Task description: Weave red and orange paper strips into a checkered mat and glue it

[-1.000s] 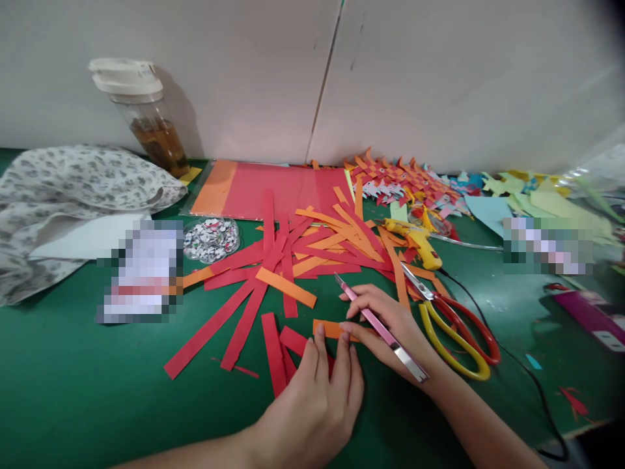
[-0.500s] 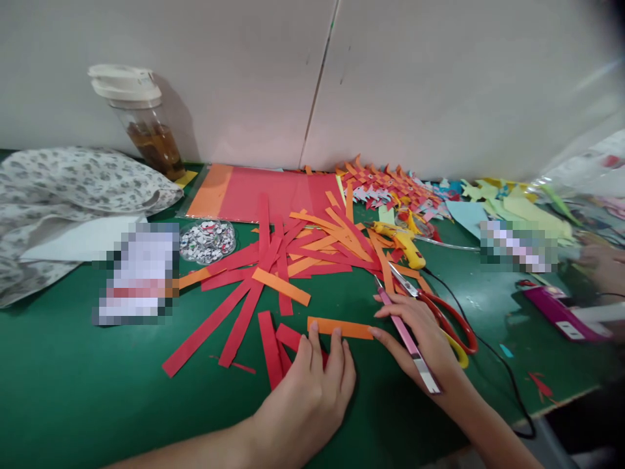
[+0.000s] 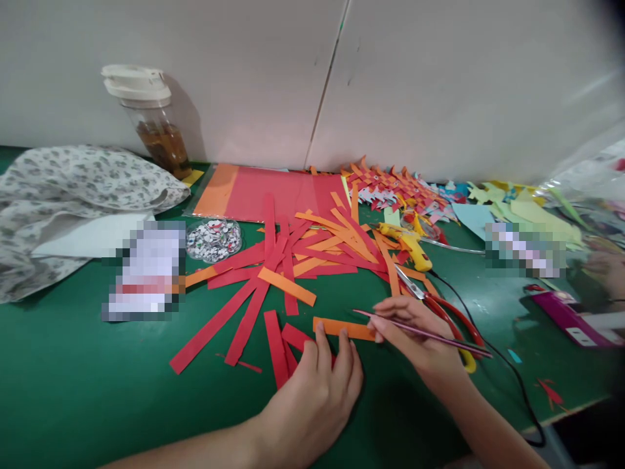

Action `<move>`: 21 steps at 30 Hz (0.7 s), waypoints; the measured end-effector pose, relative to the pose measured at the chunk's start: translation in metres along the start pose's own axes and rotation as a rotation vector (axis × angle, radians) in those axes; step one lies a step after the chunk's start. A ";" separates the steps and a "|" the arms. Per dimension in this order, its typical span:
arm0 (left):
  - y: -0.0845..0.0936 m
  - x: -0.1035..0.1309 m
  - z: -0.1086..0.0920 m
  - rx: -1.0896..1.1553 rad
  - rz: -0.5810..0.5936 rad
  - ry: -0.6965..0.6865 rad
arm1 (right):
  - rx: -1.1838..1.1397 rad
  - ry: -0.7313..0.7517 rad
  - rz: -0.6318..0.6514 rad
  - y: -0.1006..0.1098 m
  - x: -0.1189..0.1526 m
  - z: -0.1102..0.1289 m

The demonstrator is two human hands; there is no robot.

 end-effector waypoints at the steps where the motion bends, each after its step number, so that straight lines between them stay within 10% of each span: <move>1: 0.000 0.000 0.000 -0.001 0.001 -0.005 | -0.058 -0.028 0.018 -0.003 -0.003 -0.003; 21: 0.002 0.000 0.000 -0.010 -0.010 -0.010 | -0.150 -0.231 0.062 -0.021 -0.003 -0.012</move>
Point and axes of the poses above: each hand's wrist, its own x-axis away from the middle knuckle, its own y-axis out of the back of the hand, z = x × y, the point moved 8 cm from there along -x, towards the middle knuckle, and after that the axes turned 5 degrees about -y, right-handed, at the moved point
